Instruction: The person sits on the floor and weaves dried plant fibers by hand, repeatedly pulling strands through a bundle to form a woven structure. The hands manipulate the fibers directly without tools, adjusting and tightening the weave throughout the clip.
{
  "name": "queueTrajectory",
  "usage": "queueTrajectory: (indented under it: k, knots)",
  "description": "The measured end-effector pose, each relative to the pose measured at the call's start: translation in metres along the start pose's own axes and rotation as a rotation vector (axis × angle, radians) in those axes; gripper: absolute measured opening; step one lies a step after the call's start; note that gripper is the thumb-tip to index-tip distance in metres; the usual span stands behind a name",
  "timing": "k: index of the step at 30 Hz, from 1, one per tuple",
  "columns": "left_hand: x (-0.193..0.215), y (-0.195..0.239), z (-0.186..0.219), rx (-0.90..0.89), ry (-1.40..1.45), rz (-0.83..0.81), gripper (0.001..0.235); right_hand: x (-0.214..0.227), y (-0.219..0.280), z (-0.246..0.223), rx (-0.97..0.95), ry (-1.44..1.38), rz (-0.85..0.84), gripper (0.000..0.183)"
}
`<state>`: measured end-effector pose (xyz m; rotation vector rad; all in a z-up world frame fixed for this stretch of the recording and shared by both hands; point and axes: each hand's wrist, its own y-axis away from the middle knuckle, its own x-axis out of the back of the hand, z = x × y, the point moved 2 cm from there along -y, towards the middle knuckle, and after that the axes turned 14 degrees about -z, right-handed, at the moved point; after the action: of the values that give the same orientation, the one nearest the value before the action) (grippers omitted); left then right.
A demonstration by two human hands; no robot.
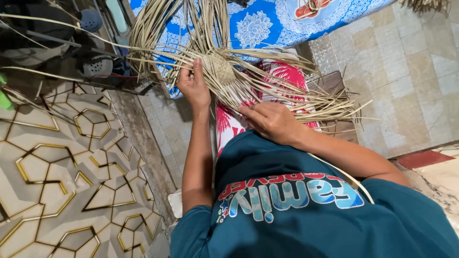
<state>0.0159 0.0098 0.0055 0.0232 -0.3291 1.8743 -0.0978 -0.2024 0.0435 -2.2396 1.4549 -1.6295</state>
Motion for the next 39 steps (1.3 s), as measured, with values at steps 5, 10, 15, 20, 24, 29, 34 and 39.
queueTrajectory:
  k: [5, 10, 15, 20, 24, 29, 34, 39]
  knots:
    - [-0.002, 0.002, 0.008, -0.025, 0.104, 0.002, 0.017, 0.002, -0.002, -0.002, 0.021, -0.038, 0.01, 0.023]
    - [-0.003, 0.003, 0.009, -0.037, 0.141, -0.016, 0.018, 0.007, -0.006, -0.005, 0.019, -0.051, 0.012, 0.022]
    - [0.001, 0.002, -0.017, -0.029, 0.181, -0.027, 0.018, 0.006, -0.005, -0.003, 0.014, -0.065, 0.015, 0.022]
    - [-0.001, 0.002, -0.024, -0.016, 0.243, -0.033, 0.016, 0.015, 0.0, 0.001, -0.053, -0.062, -0.022, 0.02]
    - [-0.008, 0.005, -0.017, -0.036, 0.206, -0.05, 0.015, 0.017, 0.009, 0.014, -0.082, -0.048, -0.044, 0.02]
    - [-0.023, 0.005, -0.013, -0.066, 0.11, -0.095, 0.019, 0.036, -0.01, 0.017, -0.062, 0.012, 0.016, 0.027]
    - [-0.026, 0.01, 0.047, -0.072, 0.04, -0.128, 0.022, 0.026, -0.029, 0.017, -0.019, 0.021, 0.05, 0.025]
    - [-0.024, 0.011, 0.034, -0.086, 0.029, -0.174, 0.027, -0.009, -0.036, 0.031, 0.029, 0.077, 0.075, 0.027]
